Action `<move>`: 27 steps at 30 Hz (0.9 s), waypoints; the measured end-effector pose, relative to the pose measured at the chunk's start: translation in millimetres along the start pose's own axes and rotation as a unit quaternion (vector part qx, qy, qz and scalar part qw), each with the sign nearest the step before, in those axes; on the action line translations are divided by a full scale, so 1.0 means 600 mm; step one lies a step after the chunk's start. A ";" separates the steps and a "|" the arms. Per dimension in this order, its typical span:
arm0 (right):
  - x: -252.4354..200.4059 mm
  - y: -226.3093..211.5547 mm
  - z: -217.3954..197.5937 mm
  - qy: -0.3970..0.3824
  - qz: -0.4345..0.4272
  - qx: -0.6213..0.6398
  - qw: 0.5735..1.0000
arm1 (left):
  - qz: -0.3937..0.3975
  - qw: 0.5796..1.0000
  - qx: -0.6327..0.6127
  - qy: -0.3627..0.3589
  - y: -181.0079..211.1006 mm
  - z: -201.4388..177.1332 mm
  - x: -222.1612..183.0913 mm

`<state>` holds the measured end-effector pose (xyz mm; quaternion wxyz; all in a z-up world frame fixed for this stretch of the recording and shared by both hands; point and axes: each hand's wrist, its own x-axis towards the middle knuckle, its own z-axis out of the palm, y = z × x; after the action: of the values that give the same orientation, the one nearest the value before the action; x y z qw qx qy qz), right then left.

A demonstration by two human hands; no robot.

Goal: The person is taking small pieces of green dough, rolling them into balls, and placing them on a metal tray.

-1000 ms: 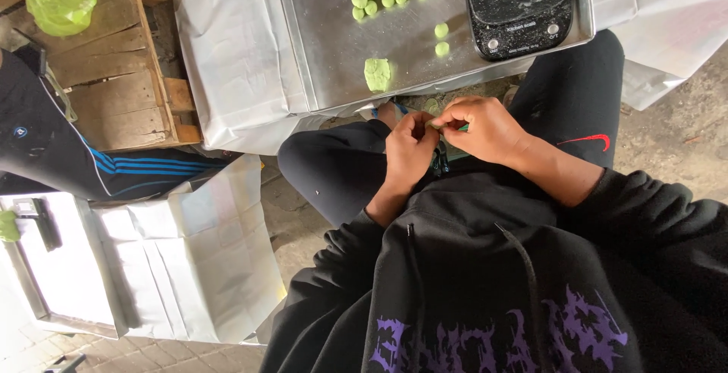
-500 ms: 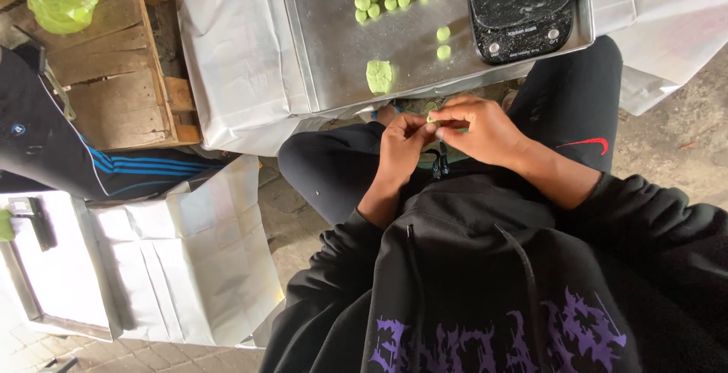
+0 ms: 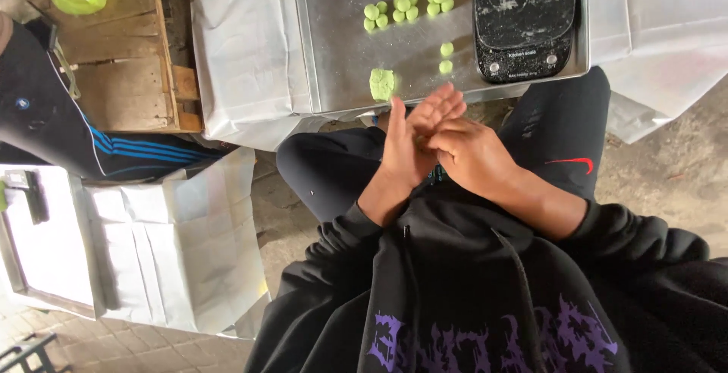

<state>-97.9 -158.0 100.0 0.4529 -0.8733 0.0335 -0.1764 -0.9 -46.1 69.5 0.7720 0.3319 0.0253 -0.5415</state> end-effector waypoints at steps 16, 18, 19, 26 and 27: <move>0.073 -0.015 -0.053 0.119 -0.081 -0.096 0.985 | 0.010 0.965 -0.212 -0.152 -0.035 -0.047 0.063; 0.076 -0.077 -0.007 0.063 -0.091 -0.172 0.979 | 0.012 0.972 -0.175 -0.157 -0.036 -0.004 0.025; 0.086 -0.103 0.008 0.006 -0.104 -0.251 0.962 | 0.019 0.976 -0.139 -0.169 -0.031 0.022 0.020; 0.161 -0.113 0.031 0.029 -0.218 -0.180 0.959 | 0.166 0.960 -0.134 -0.180 0.038 0.017 -0.079; 0.158 -0.132 0.039 0.046 -0.240 -0.173 0.954 | 0.167 0.960 -0.127 -0.184 0.059 0.029 -0.083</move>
<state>-9.3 -113.7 177.8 0.2370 -0.9116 -0.1266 -0.3112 3.0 -7.7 119.8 0.8786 0.1253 -0.1050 -0.4486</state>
